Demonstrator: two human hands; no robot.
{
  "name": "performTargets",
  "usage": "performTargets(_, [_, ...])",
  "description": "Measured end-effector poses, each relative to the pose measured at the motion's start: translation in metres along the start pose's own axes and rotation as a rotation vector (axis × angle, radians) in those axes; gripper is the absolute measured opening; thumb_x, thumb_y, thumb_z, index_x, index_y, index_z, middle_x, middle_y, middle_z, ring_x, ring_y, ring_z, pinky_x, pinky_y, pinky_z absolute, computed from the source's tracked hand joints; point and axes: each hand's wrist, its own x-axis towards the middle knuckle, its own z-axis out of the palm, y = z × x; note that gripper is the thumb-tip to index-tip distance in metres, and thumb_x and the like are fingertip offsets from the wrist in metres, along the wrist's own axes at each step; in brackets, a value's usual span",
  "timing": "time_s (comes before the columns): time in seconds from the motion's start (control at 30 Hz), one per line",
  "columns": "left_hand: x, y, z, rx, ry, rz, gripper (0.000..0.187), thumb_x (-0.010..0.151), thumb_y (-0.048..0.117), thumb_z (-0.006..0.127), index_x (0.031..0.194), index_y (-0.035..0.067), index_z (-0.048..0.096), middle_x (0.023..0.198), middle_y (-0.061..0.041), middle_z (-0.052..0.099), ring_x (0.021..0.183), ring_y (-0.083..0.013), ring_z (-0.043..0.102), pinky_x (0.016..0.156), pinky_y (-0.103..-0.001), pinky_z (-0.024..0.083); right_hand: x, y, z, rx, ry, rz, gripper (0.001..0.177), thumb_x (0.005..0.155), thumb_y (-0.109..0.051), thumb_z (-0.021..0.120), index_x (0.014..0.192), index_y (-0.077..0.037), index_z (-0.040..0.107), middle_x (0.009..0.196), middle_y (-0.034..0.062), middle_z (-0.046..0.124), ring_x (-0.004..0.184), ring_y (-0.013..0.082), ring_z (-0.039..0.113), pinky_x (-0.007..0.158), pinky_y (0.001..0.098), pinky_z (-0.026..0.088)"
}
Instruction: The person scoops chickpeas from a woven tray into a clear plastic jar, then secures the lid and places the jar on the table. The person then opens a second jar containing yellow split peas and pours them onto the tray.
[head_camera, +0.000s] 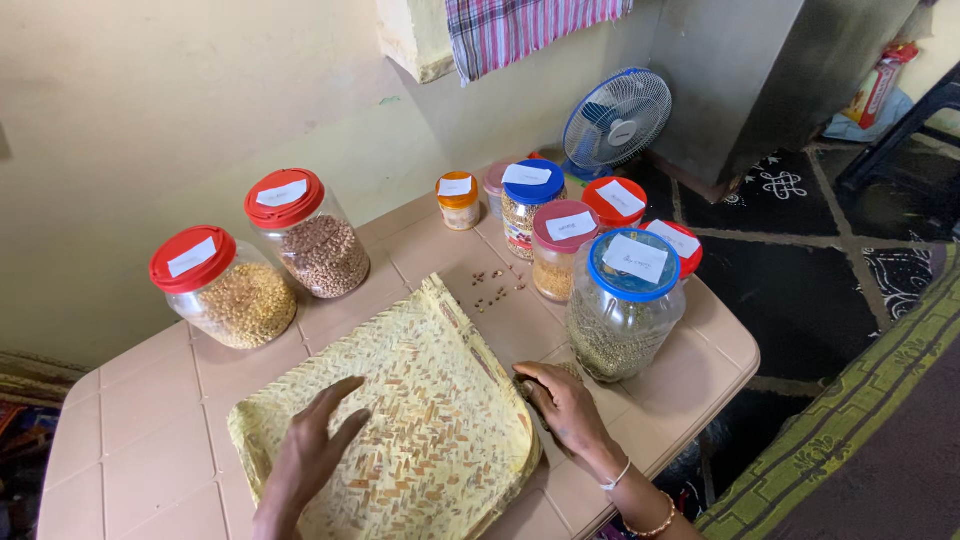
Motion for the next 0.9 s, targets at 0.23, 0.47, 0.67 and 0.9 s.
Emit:
performTargets(0.23, [0.030,0.119,0.017,0.167,-0.118,0.605,0.046,0.095,0.037,0.065,0.134,0.014,0.062,0.142,-0.012,0.061,0.122,-0.0357,0.063,0.103,-0.049,0.050,-0.002,0.003,-0.001,-0.160,-0.052,-0.178,0.031,0.092,-0.015,0.065,0.120,-0.005,0.071,0.131,0.0119,0.069,0.120,0.0331,0.062,0.102,0.0445,0.047])
performTargets(0.47, [0.097,0.170,0.070,0.230,-0.184,0.772,0.052,0.094,0.032,0.068,0.140,0.012,0.053,0.149,-0.015,0.052,0.132,-0.0346,0.056,0.107,-0.051,0.045,-0.005,0.007,-0.001,-0.179,-0.155,-0.104,0.032,0.095,-0.020,0.060,0.123,-0.006,0.069,0.134,0.0114,0.064,0.124,0.0329,0.056,0.105,0.0448,0.042])
performTargets(0.67, [0.190,0.215,0.113,0.286,-0.072,0.786,0.076,0.086,0.037,0.077,0.150,0.017,0.041,0.158,-0.014,0.039,0.144,-0.0344,0.043,0.108,-0.054,0.043,-0.009,0.020,0.003,-0.142,-0.148,-0.239,0.039,0.087,-0.016,0.064,0.124,-0.003,0.066,0.135,0.0143,0.062,0.129,0.0345,0.054,0.109,0.0476,0.039])
performTargets(0.9, [0.268,0.255,0.142,0.294,-0.279,0.840,0.100,0.068,0.045,0.091,0.150,0.024,0.039,0.157,-0.013,0.038,0.147,-0.0343,0.036,0.115,-0.053,0.040,-0.013,0.048,0.021,-0.296,-0.263,-0.172,0.059,0.075,-0.007,0.069,0.133,-0.004,0.062,0.144,0.0146,0.056,0.136,0.0347,0.045,0.112,0.0503,0.032])
